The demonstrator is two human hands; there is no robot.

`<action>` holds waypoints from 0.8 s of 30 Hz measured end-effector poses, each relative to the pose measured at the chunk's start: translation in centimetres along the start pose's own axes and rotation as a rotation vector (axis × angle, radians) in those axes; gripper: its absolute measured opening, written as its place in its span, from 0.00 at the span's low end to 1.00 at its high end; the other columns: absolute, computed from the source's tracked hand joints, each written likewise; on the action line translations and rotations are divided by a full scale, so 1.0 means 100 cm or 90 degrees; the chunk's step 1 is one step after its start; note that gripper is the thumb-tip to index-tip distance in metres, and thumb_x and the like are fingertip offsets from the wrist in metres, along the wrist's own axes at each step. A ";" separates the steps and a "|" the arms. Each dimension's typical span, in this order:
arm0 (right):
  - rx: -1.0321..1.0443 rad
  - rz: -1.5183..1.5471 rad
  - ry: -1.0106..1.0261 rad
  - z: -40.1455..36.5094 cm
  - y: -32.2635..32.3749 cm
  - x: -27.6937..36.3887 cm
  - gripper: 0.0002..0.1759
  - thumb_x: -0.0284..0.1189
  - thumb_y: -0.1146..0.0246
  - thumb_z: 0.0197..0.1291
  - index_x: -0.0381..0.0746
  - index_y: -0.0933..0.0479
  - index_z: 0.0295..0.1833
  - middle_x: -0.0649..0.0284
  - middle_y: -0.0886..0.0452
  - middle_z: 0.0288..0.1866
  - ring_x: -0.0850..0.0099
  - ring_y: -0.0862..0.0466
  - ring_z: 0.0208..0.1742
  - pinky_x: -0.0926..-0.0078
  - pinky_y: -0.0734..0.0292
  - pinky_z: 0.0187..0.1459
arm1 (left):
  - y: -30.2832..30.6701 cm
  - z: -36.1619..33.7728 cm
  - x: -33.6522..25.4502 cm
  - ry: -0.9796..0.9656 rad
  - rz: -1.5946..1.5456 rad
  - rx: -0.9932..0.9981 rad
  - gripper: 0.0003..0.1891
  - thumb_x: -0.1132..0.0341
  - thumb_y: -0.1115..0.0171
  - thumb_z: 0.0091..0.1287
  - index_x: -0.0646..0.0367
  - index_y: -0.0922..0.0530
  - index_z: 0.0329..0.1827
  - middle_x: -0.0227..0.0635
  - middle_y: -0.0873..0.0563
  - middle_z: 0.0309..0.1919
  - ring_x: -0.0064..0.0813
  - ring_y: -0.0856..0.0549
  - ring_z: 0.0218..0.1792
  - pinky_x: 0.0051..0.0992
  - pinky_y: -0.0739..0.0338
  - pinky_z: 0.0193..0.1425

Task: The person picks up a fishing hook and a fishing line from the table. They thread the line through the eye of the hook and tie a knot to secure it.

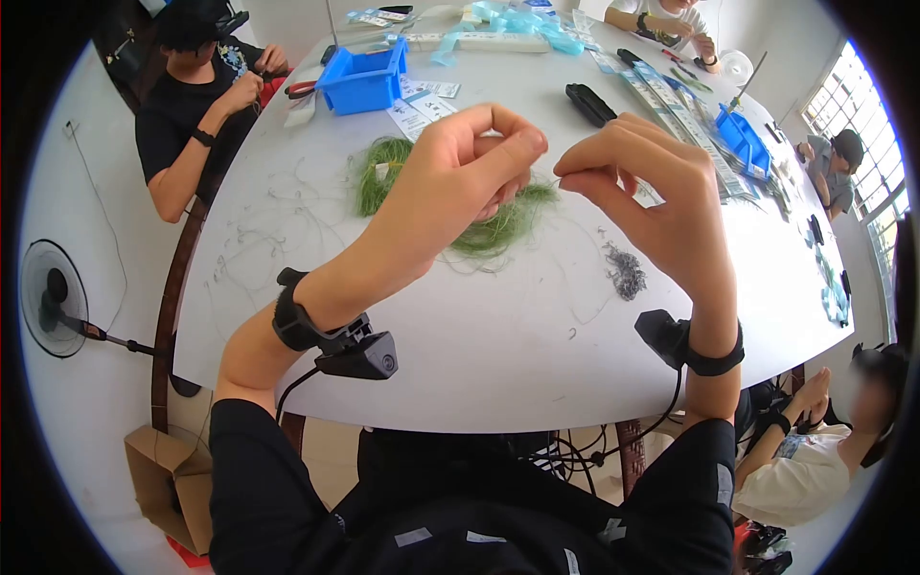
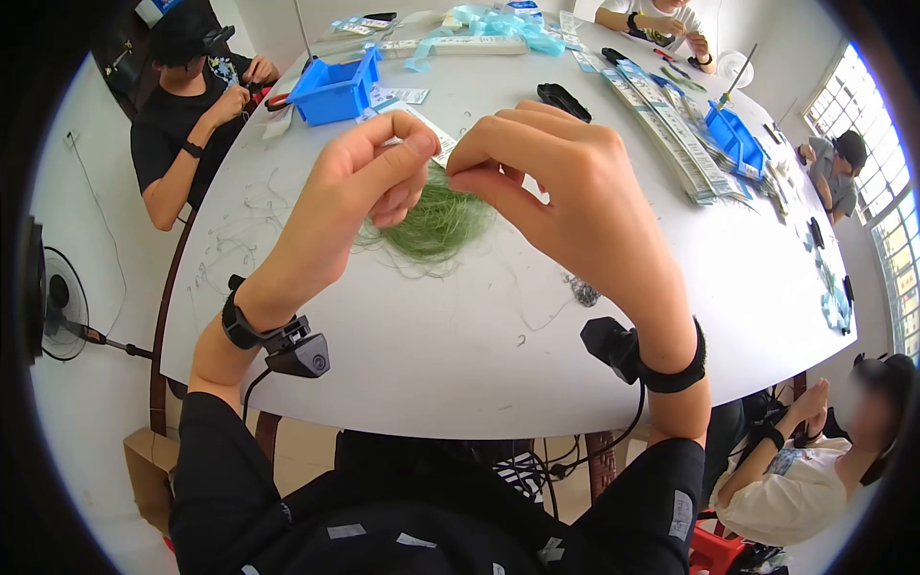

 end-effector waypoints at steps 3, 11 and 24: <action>0.027 -0.011 -0.011 -0.001 -0.005 -0.003 0.05 0.20 0.35 0.46 0.38 0.22 0.30 0.66 0.23 0.24 0.73 0.26 0.24 0.80 0.32 0.25 | 0.007 0.002 -0.002 -0.051 0.020 -0.034 0.10 0.60 0.48 0.67 0.58 0.29 0.35 0.21 0.34 0.17 0.13 0.35 0.17 0.14 0.44 0.21; 0.077 -0.098 -0.001 -0.004 -0.020 -0.021 0.02 0.23 0.36 0.46 0.38 0.23 0.27 0.66 0.20 0.33 0.70 0.24 0.38 0.72 0.27 0.36 | 0.007 0.009 0.007 -0.042 0.064 -0.012 0.11 0.59 0.48 0.67 0.59 0.28 0.34 0.22 0.32 0.18 0.14 0.31 0.17 0.15 0.40 0.21; -0.041 -0.031 0.017 -0.001 -0.014 -0.022 0.05 0.20 0.35 0.44 0.39 0.24 0.28 0.67 0.24 0.31 0.69 0.24 0.34 0.74 0.27 0.34 | 0.021 0.013 0.015 -0.059 0.069 -0.055 0.15 0.56 0.42 0.64 0.60 0.23 0.40 0.28 0.18 0.34 0.17 0.21 0.38 0.19 0.29 0.44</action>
Point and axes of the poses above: each hand's wrist, its own z-axis towards the middle knuckle, its own y-axis out of the back of the hand, x = y × z, the point moved 10 cm from there along z, towards the middle knuckle
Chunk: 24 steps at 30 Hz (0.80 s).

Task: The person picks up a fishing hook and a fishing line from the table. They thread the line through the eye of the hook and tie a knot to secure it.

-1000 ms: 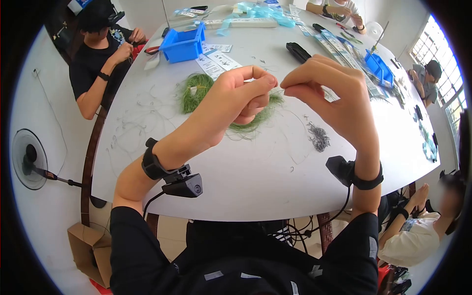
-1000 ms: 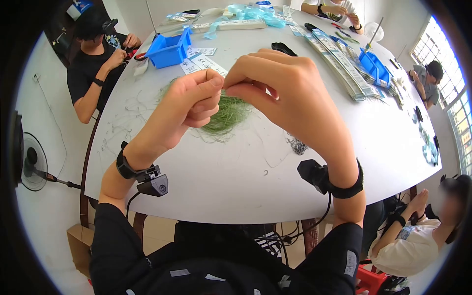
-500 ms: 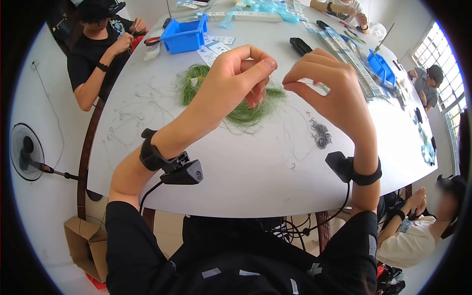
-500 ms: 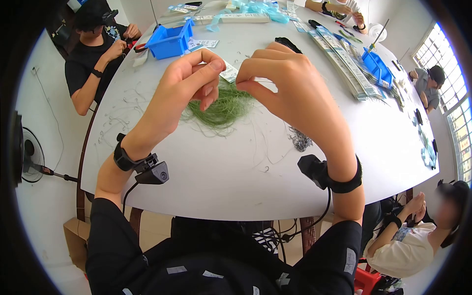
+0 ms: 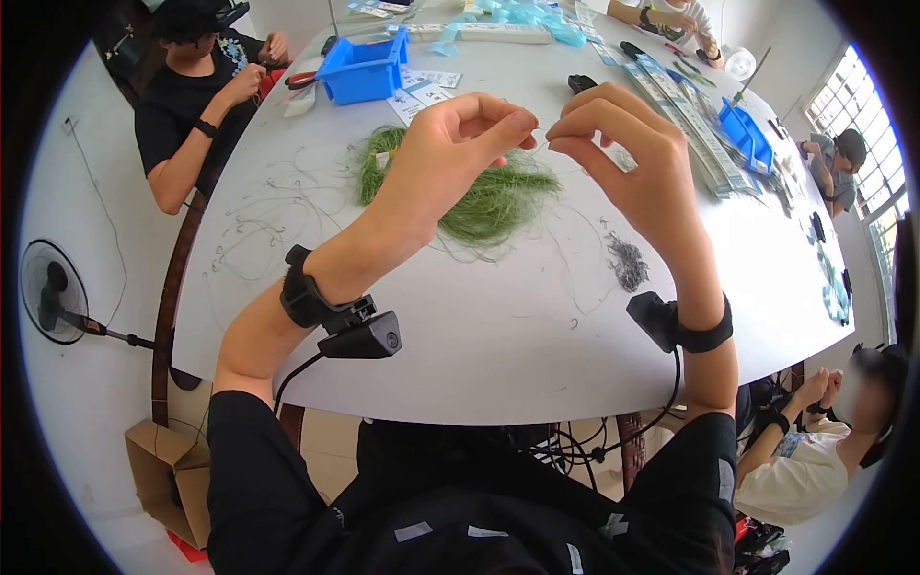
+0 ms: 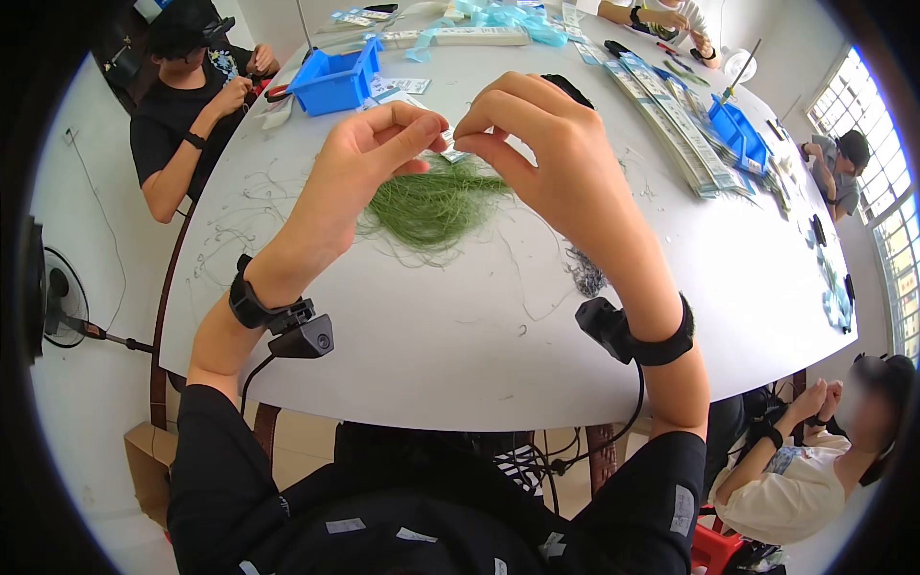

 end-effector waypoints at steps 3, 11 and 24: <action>-0.045 -0.046 0.067 -0.001 0.004 0.010 0.07 0.20 0.34 0.42 0.38 0.25 0.28 0.67 0.25 0.31 0.70 0.25 0.30 0.77 0.28 0.30 | -0.006 -0.004 0.007 0.074 -0.043 0.024 0.17 0.54 0.41 0.64 0.60 0.22 0.42 0.29 0.18 0.36 0.17 0.20 0.42 0.19 0.28 0.47; -0.115 -0.170 0.231 -0.007 0.008 0.036 0.11 0.21 0.33 0.36 0.39 0.26 0.29 0.68 0.27 0.31 0.72 0.26 0.30 0.77 0.28 0.27 | -0.016 -0.012 0.017 0.177 -0.158 0.073 0.22 0.50 0.40 0.62 0.61 0.24 0.48 0.33 0.19 0.43 0.21 0.21 0.46 0.18 0.27 0.47; -0.021 0.130 -0.092 0.000 0.006 -0.005 0.04 0.23 0.36 0.46 0.37 0.24 0.29 0.69 0.23 0.28 0.79 0.25 0.28 0.84 0.32 0.28 | -0.012 -0.010 -0.047 -0.179 0.243 0.031 0.15 0.63 0.35 0.59 0.60 0.23 0.46 0.16 0.42 0.16 0.08 0.45 0.19 0.14 0.51 0.23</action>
Point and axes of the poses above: each hand's wrist, its own z-axis towards the middle knuckle, its own y-axis out of the back of the hand, x = y × z, the point moved 10 cm from there along z, towards the middle knuckle
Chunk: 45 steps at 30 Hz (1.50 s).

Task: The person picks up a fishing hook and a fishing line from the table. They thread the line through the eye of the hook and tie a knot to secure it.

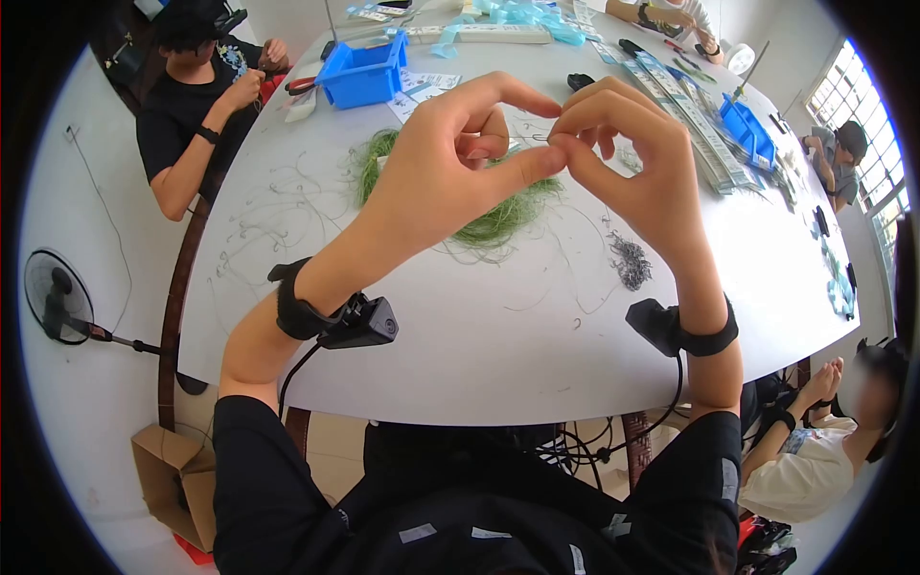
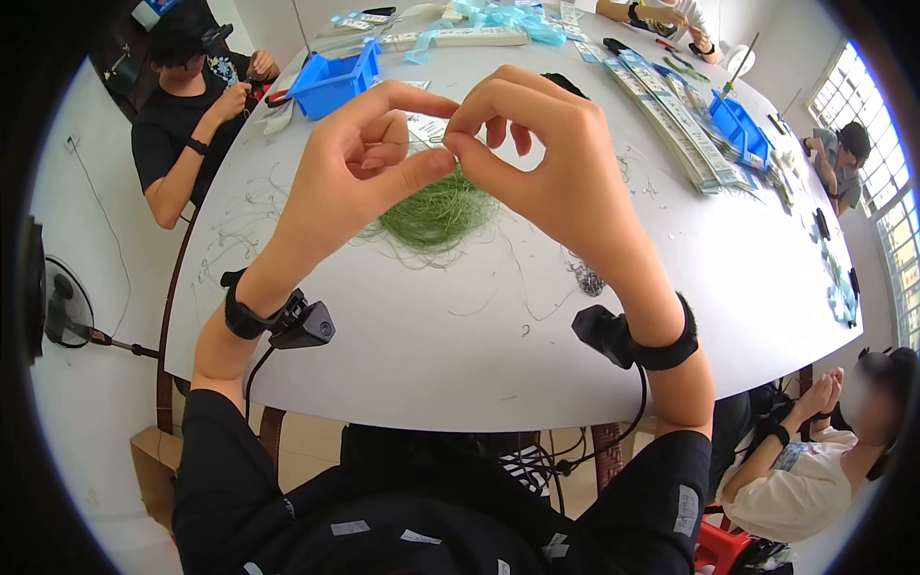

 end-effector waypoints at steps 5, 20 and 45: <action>0.045 0.232 -0.208 -0.007 -0.006 -0.022 0.07 0.28 0.37 0.52 0.34 0.21 0.33 0.68 0.21 0.28 0.85 0.26 0.28 0.88 0.33 0.28 | 0.012 -0.007 -0.026 -0.142 0.124 -0.102 0.10 0.73 0.31 0.53 0.58 0.19 0.39 0.15 0.41 0.14 0.07 0.46 0.17 0.14 0.56 0.21; 0.069 0.326 -0.282 -0.014 -0.012 -0.021 0.12 0.35 0.40 0.56 0.35 0.24 0.32 0.67 0.24 0.26 0.84 0.33 0.24 0.88 0.40 0.27 | 0.015 -0.012 -0.039 -0.211 0.107 -0.110 0.09 0.78 0.32 0.52 0.59 0.17 0.36 0.14 0.35 0.11 0.06 0.44 0.15 0.13 0.55 0.19; -0.070 0.075 -0.017 -0.001 0.019 0.015 0.02 0.21 0.37 0.51 0.37 0.24 0.29 0.71 0.26 0.26 0.84 0.30 0.27 0.87 0.37 0.26 | 0.047 0.005 -0.016 0.052 0.130 0.010 0.08 0.65 0.35 0.58 0.61 0.17 0.35 0.28 0.16 0.27 0.11 0.22 0.30 0.12 0.30 0.37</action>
Point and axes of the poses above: each hand's wrist, its own z-axis towards the middle knuckle, its own y-axis out of the back of the hand, x = y × z, the point moved 10 cm from there along z, towards the middle knuckle
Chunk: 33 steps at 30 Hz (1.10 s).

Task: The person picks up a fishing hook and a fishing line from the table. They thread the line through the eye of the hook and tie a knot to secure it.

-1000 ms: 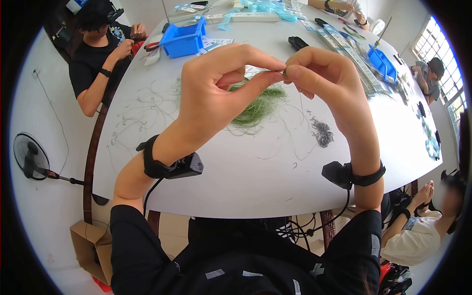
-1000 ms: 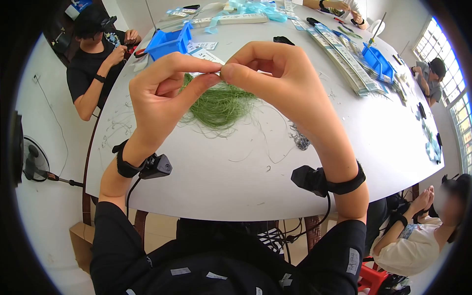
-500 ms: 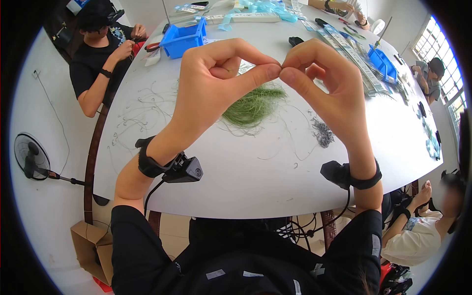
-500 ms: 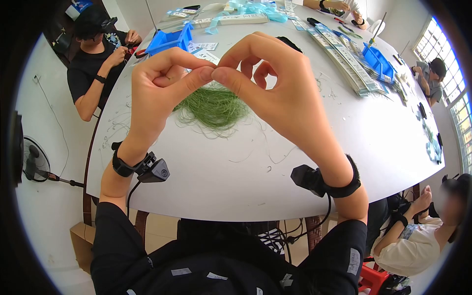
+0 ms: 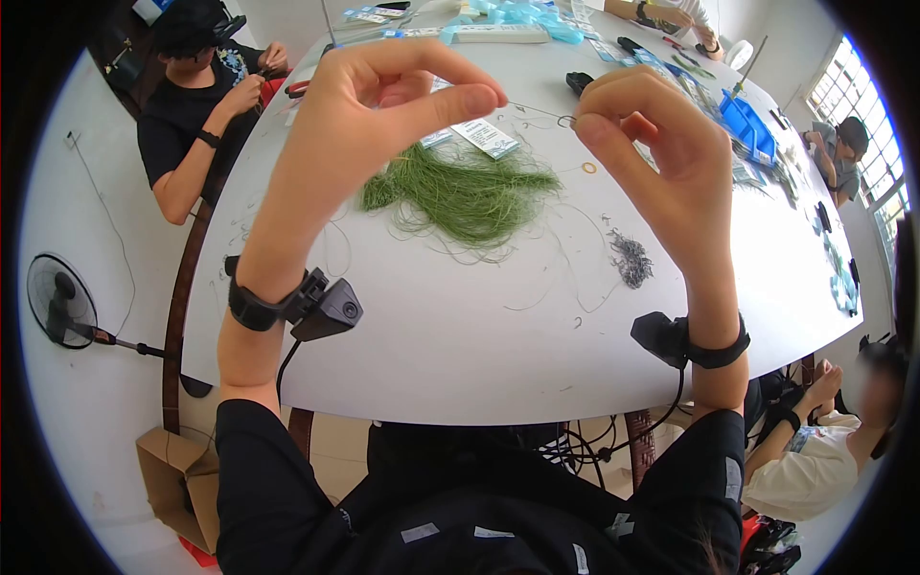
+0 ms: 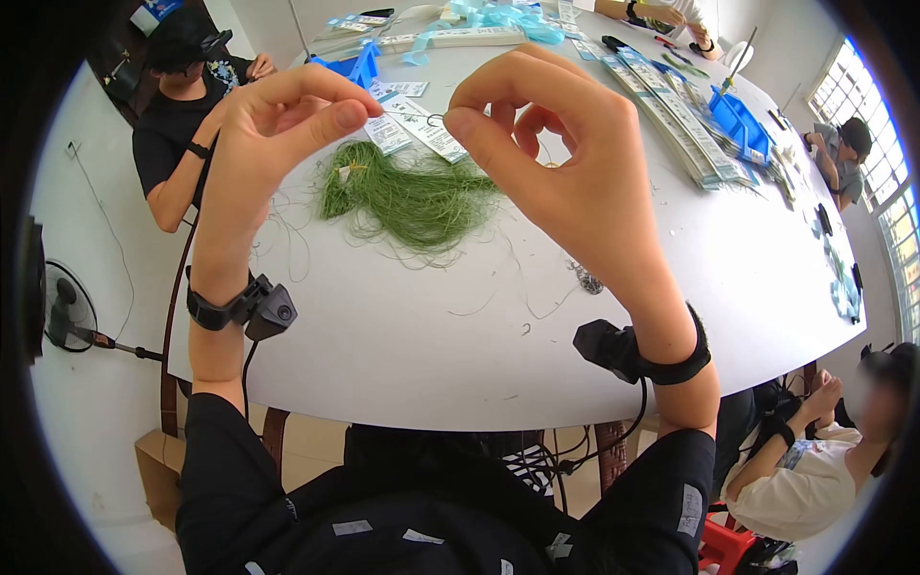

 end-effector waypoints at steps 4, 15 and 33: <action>0.017 0.011 -0.018 -0.001 -0.002 -0.003 0.02 0.22 0.38 0.51 0.36 0.24 0.29 0.71 0.26 0.26 0.84 0.30 0.27 0.87 0.37 0.27 | 0.007 0.008 0.004 -0.099 -0.003 0.025 0.12 0.60 0.39 0.63 0.60 0.19 0.39 0.32 0.16 0.34 0.22 0.20 0.42 0.22 0.30 0.53; 0.061 -0.061 -0.040 -0.004 -0.018 -0.007 0.02 0.22 0.37 0.48 0.37 0.24 0.28 0.69 0.24 0.25 0.79 0.27 0.25 0.83 0.35 0.25 | -0.063 -0.009 0.009 0.065 -0.194 0.160 0.19 0.57 0.45 0.67 0.62 0.27 0.52 0.21 0.27 0.17 0.10 0.32 0.19 0.09 0.37 0.28; 0.044 -0.078 -0.044 -0.004 -0.012 -0.007 0.01 0.22 0.37 0.47 0.37 0.23 0.28 0.69 0.24 0.25 0.80 0.27 0.24 0.83 0.36 0.25 | -0.030 0.003 0.011 -0.009 -0.162 -0.024 0.13 0.61 0.37 0.61 0.59 0.22 0.44 0.23 0.23 0.27 0.09 0.32 0.22 0.09 0.41 0.25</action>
Point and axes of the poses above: each hand's wrist, its own z-axis towards the middle knuckle, its own y-axis out of the back of the hand, x = y × z, the point moved 10 cm from there along z, towards the middle knuckle
